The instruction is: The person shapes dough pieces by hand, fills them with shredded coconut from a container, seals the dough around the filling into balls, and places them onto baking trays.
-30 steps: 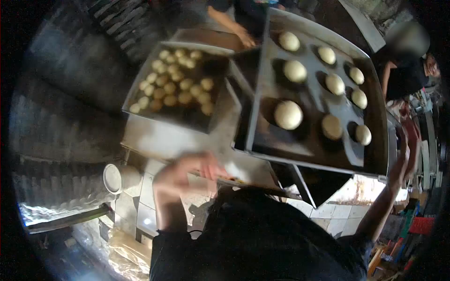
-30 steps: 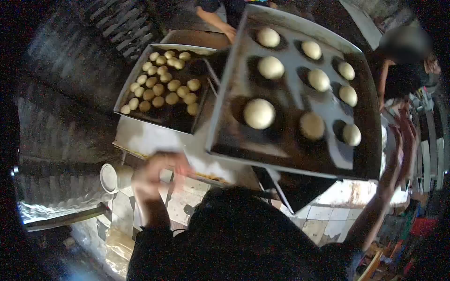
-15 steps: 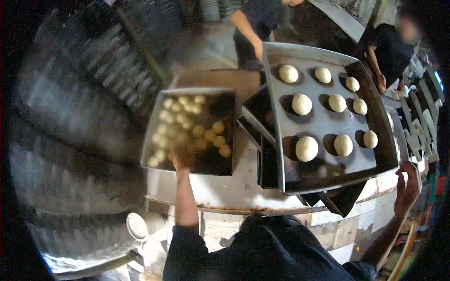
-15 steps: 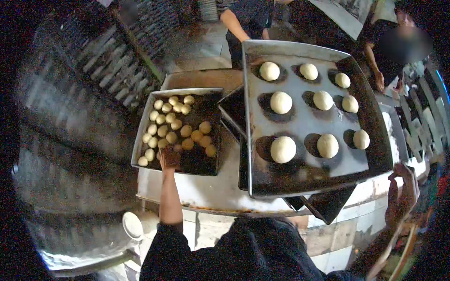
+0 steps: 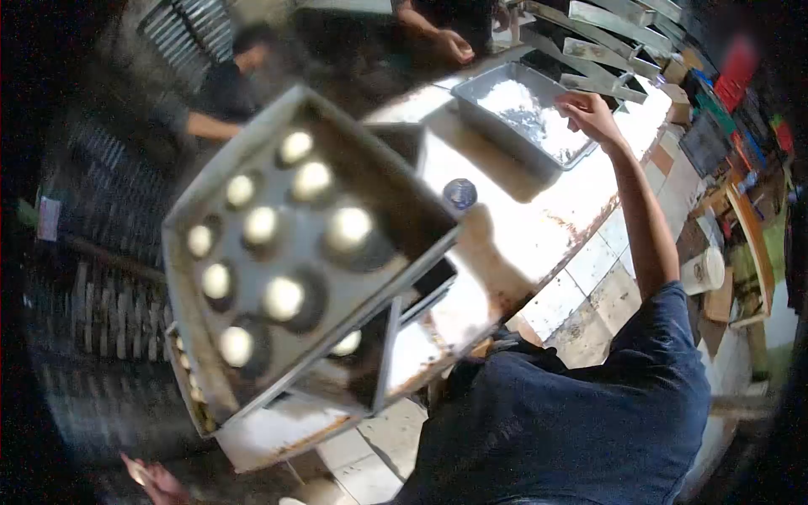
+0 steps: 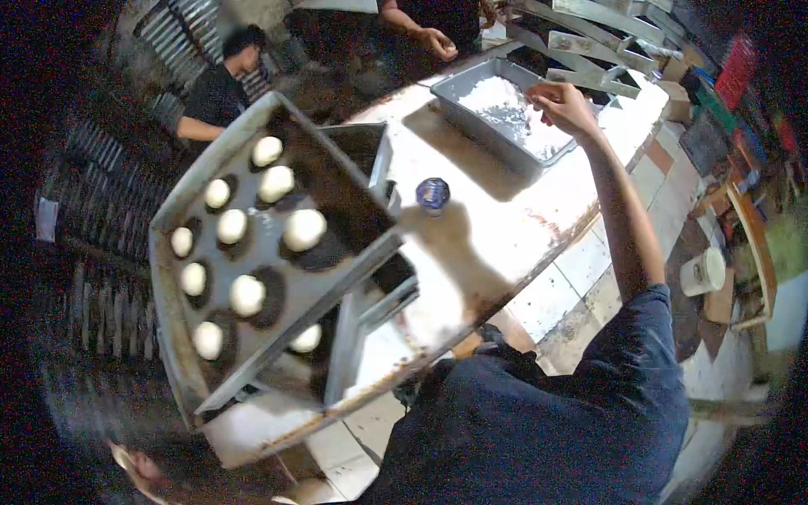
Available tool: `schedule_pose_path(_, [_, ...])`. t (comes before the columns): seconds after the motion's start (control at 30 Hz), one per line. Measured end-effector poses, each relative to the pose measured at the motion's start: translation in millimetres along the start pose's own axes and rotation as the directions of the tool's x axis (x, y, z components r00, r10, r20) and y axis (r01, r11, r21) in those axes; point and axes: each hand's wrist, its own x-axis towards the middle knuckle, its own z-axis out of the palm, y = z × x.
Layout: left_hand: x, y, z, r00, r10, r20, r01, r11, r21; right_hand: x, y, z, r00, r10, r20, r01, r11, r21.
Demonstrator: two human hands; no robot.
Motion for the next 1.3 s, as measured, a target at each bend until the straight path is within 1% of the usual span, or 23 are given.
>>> schedule_pose_path(0.03, [-10.8,-3.9,-35.7,1.000,-0.022,-0.020,0.022,1.000,0.010,15.8,35.9,-2.1,1.000,0.009,0.002,-0.009,0.998,-0.062])
schedule_pose_path(0.07, [-18.2,-15.9,-56.0,0.891,0.082,-0.446,0.014,0.978,0.206,24.0,66.5,-0.1,1.000,0.025,0.002,-0.025,0.992,-0.121])
schedule_pose_path(0.1, [-25.9,-8.2,-51.5,0.615,0.257,-0.746,0.099,0.913,0.396,25.8,90.3,7.2,0.996,0.094,-0.012,-0.094,0.991,-0.095])
schedule_pose_path(0.17, [52.0,-1.5,171.6,0.875,-0.056,-0.481,0.316,0.819,0.480,35.4,129.1,36.5,0.992,-0.128,-0.020,0.107,0.894,-0.434])
schedule_pose_path(0.23, [57.9,-14.8,254.0,0.922,-0.133,-0.365,0.361,0.637,0.681,40.7,140.5,43.6,0.983,-0.090,0.163,0.129,0.960,-0.250])
schedule_pose_path(0.27, [17.4,-44.8,211.1,0.963,0.054,-0.265,0.259,0.097,0.961,54.2,155.9,52.0,0.983,-0.129,0.131,0.160,0.951,-0.264])
schedule_pose_path(0.3, [66.4,-29.5,350.3,0.965,-0.070,-0.253,0.261,0.368,0.893,66.0,176.0,61.2,0.983,-0.158,0.098,0.179,0.944,-0.278])
schedule_pose_path(0.33, [28.5,-39.4,314.6,0.876,-0.332,-0.350,0.482,0.618,0.621,78.1,184.2,62.5,0.970,-0.214,0.115,0.241,0.909,-0.340])
schedule_pose_path(0.4, [33.2,-53.8,350.7,0.733,-0.567,-0.377,0.679,0.574,0.457,106.1,192.5,62.7,0.942,-0.312,0.123,0.335,0.865,-0.373])
schedule_pose_path(0.47, [-18.9,-100.8,329.8,0.742,-0.455,-0.492,0.650,0.667,0.364,135.7,201.0,70.8,0.972,-0.201,0.123,0.234,0.880,-0.413])
schedule_pose_path(0.53, [-83.6,-142.7,304.4,0.524,-0.413,-0.745,0.845,0.144,0.514,166.2,218.1,85.1,0.986,-0.036,0.161,0.116,0.848,-0.518])
schedule_pose_path(0.6, [-144.9,-186.0,312.3,0.560,-0.405,-0.723,0.797,0.502,0.336,191.0,254.6,105.7,0.968,-0.055,0.245,0.188,0.806,-0.561])
schedule_pose_path(0.67, [-189.2,-228.5,316.8,0.526,-0.606,-0.597,0.783,0.620,0.060,231.1,341.7,152.1,0.932,-0.017,0.362,0.281,0.664,-0.693])
schedule_pose_path(0.73, [-193.7,-226.8,371.8,0.229,-0.691,-0.686,0.959,0.281,0.037,190.0,264.2,120.4,0.888,-0.039,0.458,0.376,0.634,-0.675])
schedule_pose_path(0.77, [-218.8,-232.7,373.4,0.425,-0.764,-0.486,0.885,0.238,0.399,185.0,257.1,120.0,0.891,-0.069,0.449,0.385,0.638,-0.667])
schedule_pose_path(0.83, [-259.5,-265.5,392.4,0.060,-0.790,-0.610,0.952,0.229,-0.203,174.6,243.0,118.8,0.926,-0.059,0.374,0.312,0.676,-0.667])
schedule_pose_path(0.93, [-294.7,-305.5,422.3,0.039,-0.817,-0.575,0.910,0.266,-0.316,171.0,239.0,124.9,0.954,-0.051,0.297,0.246,0.697,-0.673])
schedule_pose_path(1.0, [-323.3,-329.9,443.8,0.202,-0.879,-0.431,0.861,0.369,-0.350,170.3,254.6,129.0,0.947,-0.171,0.271,0.305,0.742,-0.597])
schedule_pose_path(1.07, [-334.6,-340.7,458.7,0.129,-0.889,-0.440,0.862,0.320,-0.393,191.2,286.8,140.9,0.963,-0.196,0.184,0.269,0.723,-0.636])
schedule_pose_path(1.17, [-324.0,-355.1,468.0,0.018,-0.938,-0.347,0.905,0.163,-0.394,168.0,184.4,93.0,0.982,-0.190,0.016,0.179,0.891,-0.417])
schedule_pose_path(1.23, [-354.7,-385.1,450.1,0.126,-0.964,-0.234,0.977,0.161,-0.139,128.9,81.6,76.9,0.945,-0.301,-0.130,0.318,0.937,0.142])
schedule_pose_path(1.27, [-382.4,-400.4,426.5,0.241,-0.966,-0.094,0.880,0.258,-0.398,105.7,29.5,64.9,0.927,-0.371,-0.049,0.370,0.889,0.268])
schedule_pose_path(1.3, [-361.0,-422.5,427.3,-0.136,-0.954,-0.268,0.966,-0.188,0.176,82.7,-21.1,63.9,0.827,-0.553,-0.100,0.550,0.760,0.346])
